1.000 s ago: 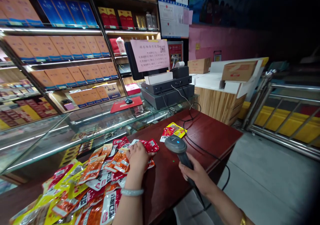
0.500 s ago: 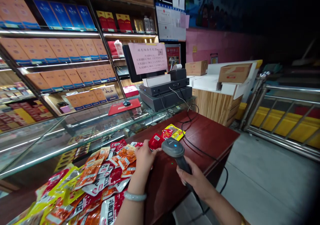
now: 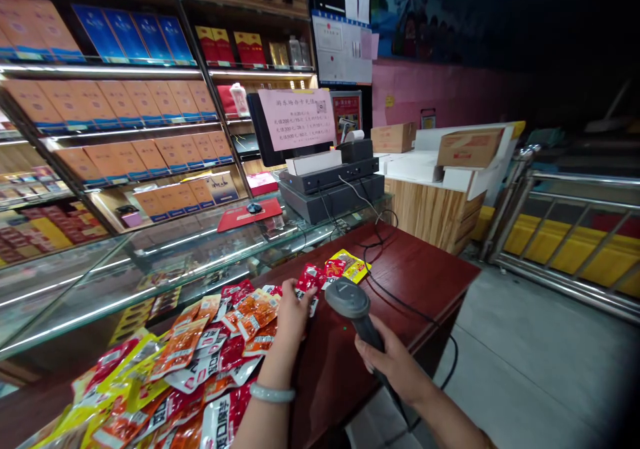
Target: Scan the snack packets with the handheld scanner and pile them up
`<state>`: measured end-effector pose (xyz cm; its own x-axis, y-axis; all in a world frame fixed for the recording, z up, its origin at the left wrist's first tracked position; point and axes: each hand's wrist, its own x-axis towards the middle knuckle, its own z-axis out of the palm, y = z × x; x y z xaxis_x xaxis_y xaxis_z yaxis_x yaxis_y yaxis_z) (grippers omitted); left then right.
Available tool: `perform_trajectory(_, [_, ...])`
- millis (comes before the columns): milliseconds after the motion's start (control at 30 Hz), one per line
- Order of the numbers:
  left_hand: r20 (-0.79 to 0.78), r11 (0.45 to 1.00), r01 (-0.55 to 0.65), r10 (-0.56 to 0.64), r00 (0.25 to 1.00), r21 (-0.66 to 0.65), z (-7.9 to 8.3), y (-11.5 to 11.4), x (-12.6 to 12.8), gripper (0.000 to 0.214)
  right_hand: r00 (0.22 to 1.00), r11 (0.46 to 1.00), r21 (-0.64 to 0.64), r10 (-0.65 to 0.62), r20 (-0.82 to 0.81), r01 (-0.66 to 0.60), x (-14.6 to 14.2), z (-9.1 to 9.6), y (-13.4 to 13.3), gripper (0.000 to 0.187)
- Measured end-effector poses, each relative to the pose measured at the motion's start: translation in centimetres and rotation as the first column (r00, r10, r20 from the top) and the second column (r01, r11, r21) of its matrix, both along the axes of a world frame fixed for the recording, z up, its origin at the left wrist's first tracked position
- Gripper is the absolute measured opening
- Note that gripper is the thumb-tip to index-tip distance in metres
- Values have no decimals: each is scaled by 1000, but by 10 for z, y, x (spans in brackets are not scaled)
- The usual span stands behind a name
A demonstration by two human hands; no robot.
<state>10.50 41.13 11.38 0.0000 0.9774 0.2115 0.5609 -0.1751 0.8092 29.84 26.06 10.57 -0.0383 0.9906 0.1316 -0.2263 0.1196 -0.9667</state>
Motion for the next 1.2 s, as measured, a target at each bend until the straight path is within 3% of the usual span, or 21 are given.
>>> perform_trajectory(100, [254, 954, 300, -294, 921, 15, -17, 6, 11, 89, 1000, 1000, -18, -13, -12, 13, 1, -4, 0, 49])
perform_trajectory(167, [186, 922, 384, -387, 903, 55, -20, 6, 11, 97, 1000, 1000, -25, -14, -25, 13, 1, -5, 0, 52])
perform_trajectory(233, [-53, 938, 336, -332, 942, 87, -17, 5, 6, 93, 999, 999, -35, -14, -32, 13, 1, -6, 0, 52])
perform_trajectory(300, [-352, 966, 234, -183, 918, 107, -10, 2, -3, 87, 1000, 999, -50, -12, -29, 11, 1, -6, 1, 50])
perform_trajectory(400, [-673, 994, 56, 19, 739, 90, -1, -5, -11, 79, 1000, 999, -46, -7, -17, 6, 0, -4, 1, 47])
perform_trajectory(500, [-788, 1000, 17, 0, 615, 13, 4, -12, -8, 73, 1000, 999, -33, -3, -6, 2, -1, 0, 0, 48])
perform_trajectory(567, [-785, 994, 106, -84, 614, -24, 6, -16, -4, 70, 1000, 999, -37, -5, -1, 5, -1, 2, 0, 49])
perform_trajectory(633, [-736, 980, 197, -159, 658, -35, 9, -17, -1, 65, 1000, 999, -40, -7, -1, 7, -1, 2, 0, 50])
perform_trajectory(733, [-654, 971, 235, -199, 730, -33, 13, -14, -3, 59, 1000, 999, -45, -9, -5, 9, -1, 1, 1, 49])
perform_trajectory(967, [-719, 981, 189, -107, 687, 35, 10, -10, -8, 52, 999, 998, -62, -4, -55, 1, -1, -2, 2, 49])
perform_trajectory(1100, [-725, 987, 17, 104, 681, 157, 5, -13, -4, 76, 999, 998, -56, -1, -34, -1, -1, -1, 1, 49])
perform_trajectory(1200, [-717, 990, 6, 96, 691, 139, 2, -11, -6, 90, 1000, 999, -51, 0, -24, -1, -1, 0, 1, 51])
